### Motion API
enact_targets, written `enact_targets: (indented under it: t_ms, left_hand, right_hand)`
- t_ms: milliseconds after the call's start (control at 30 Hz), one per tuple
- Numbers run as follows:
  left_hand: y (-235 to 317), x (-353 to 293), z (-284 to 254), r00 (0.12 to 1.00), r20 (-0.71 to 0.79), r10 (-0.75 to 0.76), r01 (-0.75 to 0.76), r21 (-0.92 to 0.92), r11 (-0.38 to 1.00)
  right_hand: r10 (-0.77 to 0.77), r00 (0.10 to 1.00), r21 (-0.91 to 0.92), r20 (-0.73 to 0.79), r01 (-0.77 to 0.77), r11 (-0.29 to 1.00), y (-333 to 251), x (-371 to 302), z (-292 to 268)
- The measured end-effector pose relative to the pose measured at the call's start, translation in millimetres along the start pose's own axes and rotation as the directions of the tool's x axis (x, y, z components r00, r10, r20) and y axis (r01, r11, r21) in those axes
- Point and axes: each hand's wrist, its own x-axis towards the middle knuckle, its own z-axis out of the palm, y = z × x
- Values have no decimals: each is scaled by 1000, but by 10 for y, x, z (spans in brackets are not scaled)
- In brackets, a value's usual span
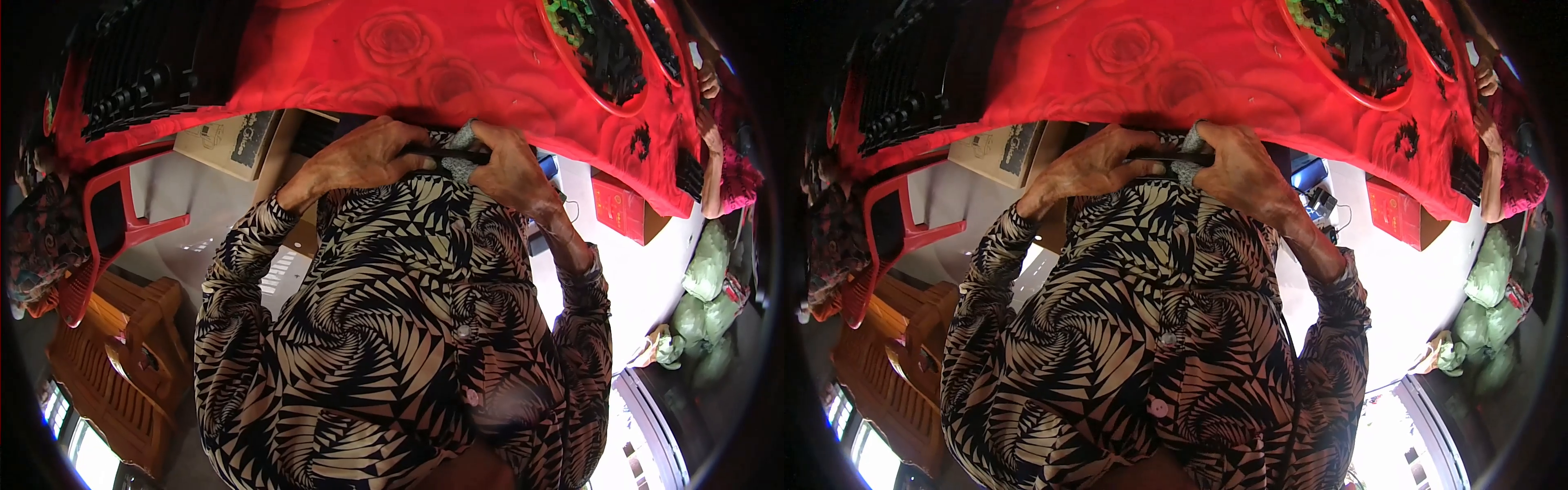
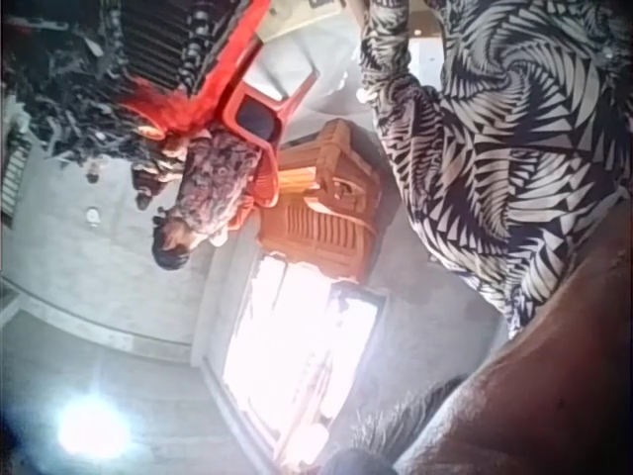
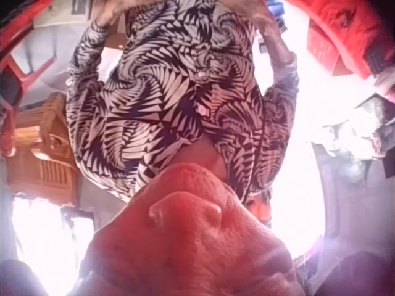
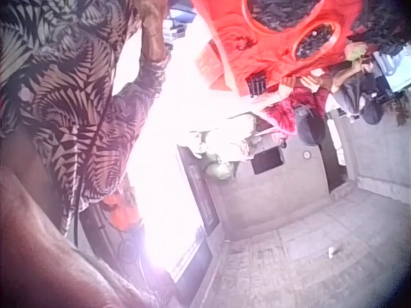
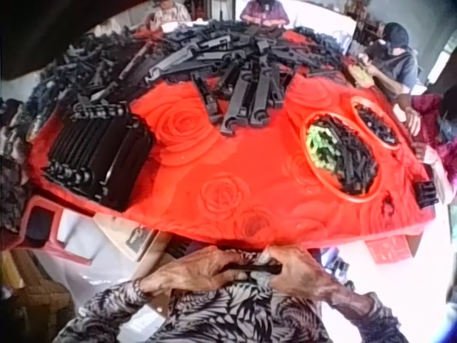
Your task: The recorder is wiping black plastic components with a grey cloth and inspecting them in a workshop environment.
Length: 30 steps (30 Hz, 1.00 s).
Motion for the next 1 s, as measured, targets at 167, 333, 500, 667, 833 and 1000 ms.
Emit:
enact_targets:
  t_ms: [167,333,500,667,833,1000]
  left_hand:
    - [29,1,86,998,-53,-27,32,106,994]
    - [97,-53,116,988,-142,-58,89,218,972]
    - [148,-75,-23,992,-42,-116,121,140,983]
    - [-50,-55,36,994,-107,16,-29,-121,992]
    - [37,-69,42,987,-107,-124,91,-272,958]
    - [61,-137,-17,988,-154,-18,-9,-176,984]
  right_hand:
    - [-12,1000,-8,17,12,1000,194,-12,59]
    - [-31,999,-67,8,31,997,92,1,5]
    - [-30,996,-21,88,32,999,-84,34,-119]
    - [-159,987,349,29,139,927,-11,8,-69]
    - [-79,984,307,-163,126,943,-1,27,7]
    - [25,955,272,-294,59,961,-53,84,82]
